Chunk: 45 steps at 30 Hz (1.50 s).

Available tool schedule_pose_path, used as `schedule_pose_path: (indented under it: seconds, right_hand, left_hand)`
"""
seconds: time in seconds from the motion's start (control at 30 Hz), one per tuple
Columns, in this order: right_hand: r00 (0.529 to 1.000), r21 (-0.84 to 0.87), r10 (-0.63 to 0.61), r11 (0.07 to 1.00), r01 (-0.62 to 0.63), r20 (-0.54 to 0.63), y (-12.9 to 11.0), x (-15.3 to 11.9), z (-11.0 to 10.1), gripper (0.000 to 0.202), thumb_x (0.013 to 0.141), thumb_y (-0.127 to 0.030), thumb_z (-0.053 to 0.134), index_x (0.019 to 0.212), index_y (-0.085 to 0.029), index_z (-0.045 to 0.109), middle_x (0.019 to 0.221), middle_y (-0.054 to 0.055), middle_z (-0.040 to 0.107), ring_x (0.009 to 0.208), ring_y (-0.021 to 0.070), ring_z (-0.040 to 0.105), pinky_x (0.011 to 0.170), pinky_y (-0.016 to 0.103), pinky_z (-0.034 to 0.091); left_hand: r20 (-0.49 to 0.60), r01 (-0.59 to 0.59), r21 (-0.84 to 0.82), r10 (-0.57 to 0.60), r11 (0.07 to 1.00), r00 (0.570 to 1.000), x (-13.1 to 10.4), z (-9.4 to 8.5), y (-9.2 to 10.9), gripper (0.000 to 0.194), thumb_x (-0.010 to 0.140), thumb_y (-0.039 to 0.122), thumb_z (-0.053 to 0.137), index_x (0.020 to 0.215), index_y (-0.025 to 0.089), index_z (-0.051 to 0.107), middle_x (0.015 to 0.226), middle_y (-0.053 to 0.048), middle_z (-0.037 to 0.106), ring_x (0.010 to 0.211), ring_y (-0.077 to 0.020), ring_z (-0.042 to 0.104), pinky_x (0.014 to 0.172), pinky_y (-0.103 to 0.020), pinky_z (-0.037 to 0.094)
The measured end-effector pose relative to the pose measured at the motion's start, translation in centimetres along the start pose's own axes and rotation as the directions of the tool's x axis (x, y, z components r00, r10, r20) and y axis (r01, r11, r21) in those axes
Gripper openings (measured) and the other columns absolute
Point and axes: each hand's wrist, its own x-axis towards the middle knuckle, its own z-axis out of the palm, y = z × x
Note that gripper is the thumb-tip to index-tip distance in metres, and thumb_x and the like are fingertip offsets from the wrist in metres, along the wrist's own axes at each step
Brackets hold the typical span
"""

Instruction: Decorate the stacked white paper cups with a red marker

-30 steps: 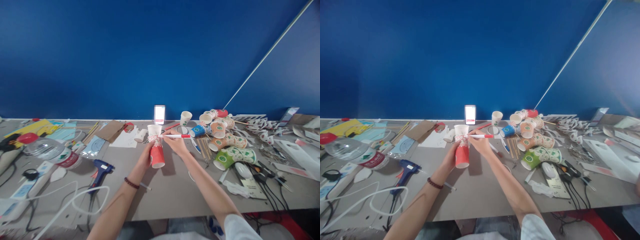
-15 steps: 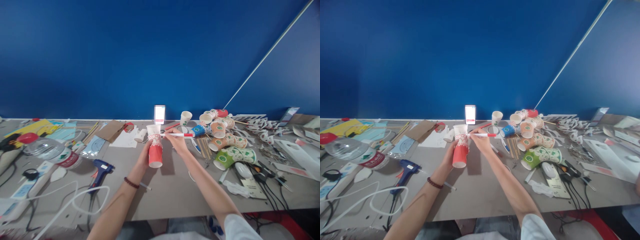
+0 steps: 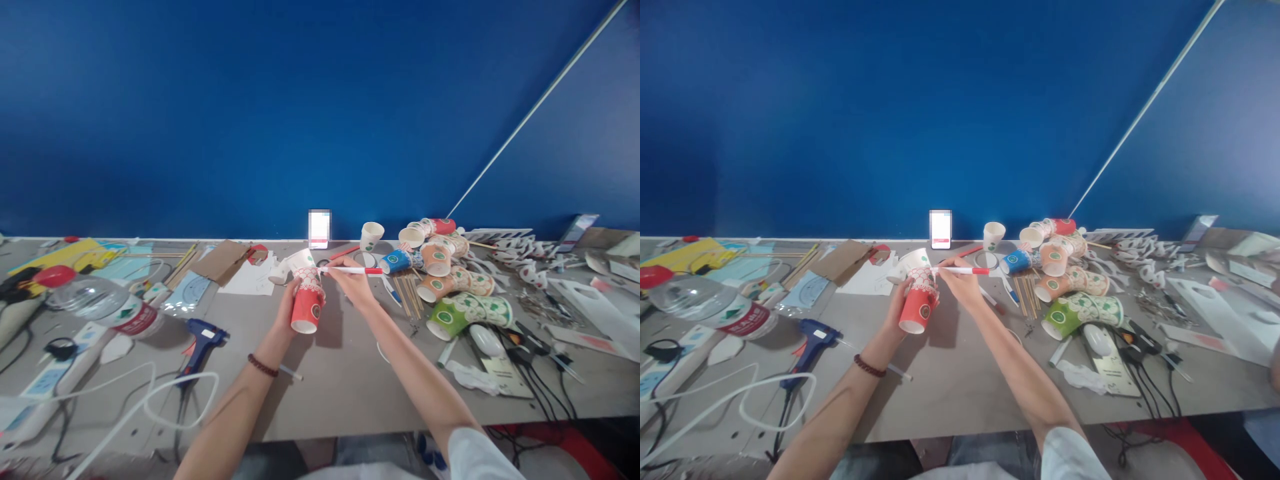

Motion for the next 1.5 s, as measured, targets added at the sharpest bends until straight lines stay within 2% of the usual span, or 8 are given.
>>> schedule_pose_path:
  seconds: [0.2,0.47,0.57,0.8,1.0,1.17,1.33,1.5]
  right_hand:
    - [1.0,0.015,0.004,1.0,-0.004,-0.019,0.3,0.2,0.0,0.014,0.072,-0.034,0.069,0.077,-0.022,0.066,0.081,0.001,0.07,0.081,0.019,0.069,0.08,0.035,0.056]
    - [0.995,0.115,0.034,0.993,-0.023,-0.092,-0.3,0.3,-0.1,0.019,0.07,-0.036,0.071,0.078,-0.022,0.063,0.081,0.001,0.068,0.078,0.0176,0.069,0.081,0.036,0.057]
    - [0.996,0.136,0.037,0.99,-0.024,-0.087,-0.5,0.3,-0.2,0.021,0.07,-0.038,0.071,0.079,-0.022,0.063,0.08,0.001,0.068,0.078,0.0177,0.069,0.083,0.038,0.057]
    - [0.999,0.157,0.01,0.988,-0.002,-0.053,-0.5,0.3,-0.2,0.022,0.072,-0.041,0.072,0.079,-0.022,0.063,0.081,0.001,0.068,0.079,0.018,0.069,0.083,0.038,0.057]
    - [0.998,0.059,-0.059,0.997,0.058,0.019,-0.1,0.1,-0.2,0.022,0.073,-0.04,0.072,0.083,-0.022,0.063,0.084,0.001,0.067,0.08,0.019,0.068,0.077,0.035,0.056]
    - [0.991,-0.024,-0.072,0.997,0.075,0.11,-0.6,-0.4,0.3,0.015,0.077,-0.036,0.068,0.081,-0.022,0.062,0.076,0.0,0.066,0.073,0.0175,0.065,0.067,0.031,0.053]
    - [0.988,-0.073,-0.106,0.991,0.115,0.11,-0.7,-0.5,0.6,0.014,0.077,-0.035,0.067,0.081,-0.022,0.063,0.081,0.002,0.068,0.079,0.0188,0.065,0.069,0.032,0.053]
    - [0.985,-0.111,-0.124,0.984,0.138,0.122,-0.2,-0.4,0.4,0.014,0.078,-0.035,0.066,0.082,-0.022,0.064,0.082,0.003,0.069,0.079,0.0192,0.065,0.071,0.033,0.053]
  left_hand:
    - [-0.014,-0.014,-0.001,0.014,1.0,1.0,0.1,-0.2,-0.2,0.036,0.085,0.036,0.059,0.11,0.01,0.062,0.081,-0.01,0.071,0.069,-0.0193,0.068,0.075,-0.035,0.058]
    - [0.041,0.042,-0.063,-0.04,0.997,0.998,-0.1,-0.4,0.2,0.052,0.081,0.037,0.052,0.119,0.002,0.059,0.095,-0.02,0.072,0.093,-0.0312,0.069,0.083,-0.043,0.055]
    - [0.045,0.051,-0.103,-0.046,0.993,0.998,-0.2,-0.3,0.3,0.053,0.083,0.044,0.051,0.118,0.004,0.06,0.091,-0.018,0.072,0.088,-0.0301,0.07,0.084,-0.045,0.055]
    - [-0.023,0.022,0.001,-0.022,1.0,0.999,-0.2,-0.2,0.0,0.039,0.085,0.035,0.056,0.112,0.008,0.062,0.089,-0.014,0.073,0.078,-0.0241,0.07,0.075,-0.037,0.057]
    - [0.04,-0.03,0.053,0.027,0.998,0.999,0.0,-0.6,-0.2,0.043,0.08,0.034,0.057,0.11,0.004,0.064,0.094,-0.019,0.073,0.086,-0.0281,0.071,0.074,-0.035,0.056]
    - [-0.036,-0.05,0.137,0.055,0.989,0.998,0.4,-0.9,-0.4,0.041,0.079,0.035,0.064,0.11,0.008,0.063,0.085,-0.014,0.073,0.074,-0.0238,0.071,0.069,-0.032,0.056]
    - [-0.014,-0.156,0.209,0.162,0.965,0.987,0.1,-0.5,-0.7,0.055,0.074,0.039,0.073,0.12,0.013,0.057,0.083,-0.01,0.072,0.066,-0.0222,0.069,0.061,-0.031,0.056]
    - [-0.02,-0.201,0.24,0.212,0.95,0.977,-0.4,0.0,-0.8,0.052,0.074,0.038,0.074,0.117,0.017,0.053,0.081,-0.007,0.069,0.064,-0.0201,0.068,0.055,-0.029,0.055]
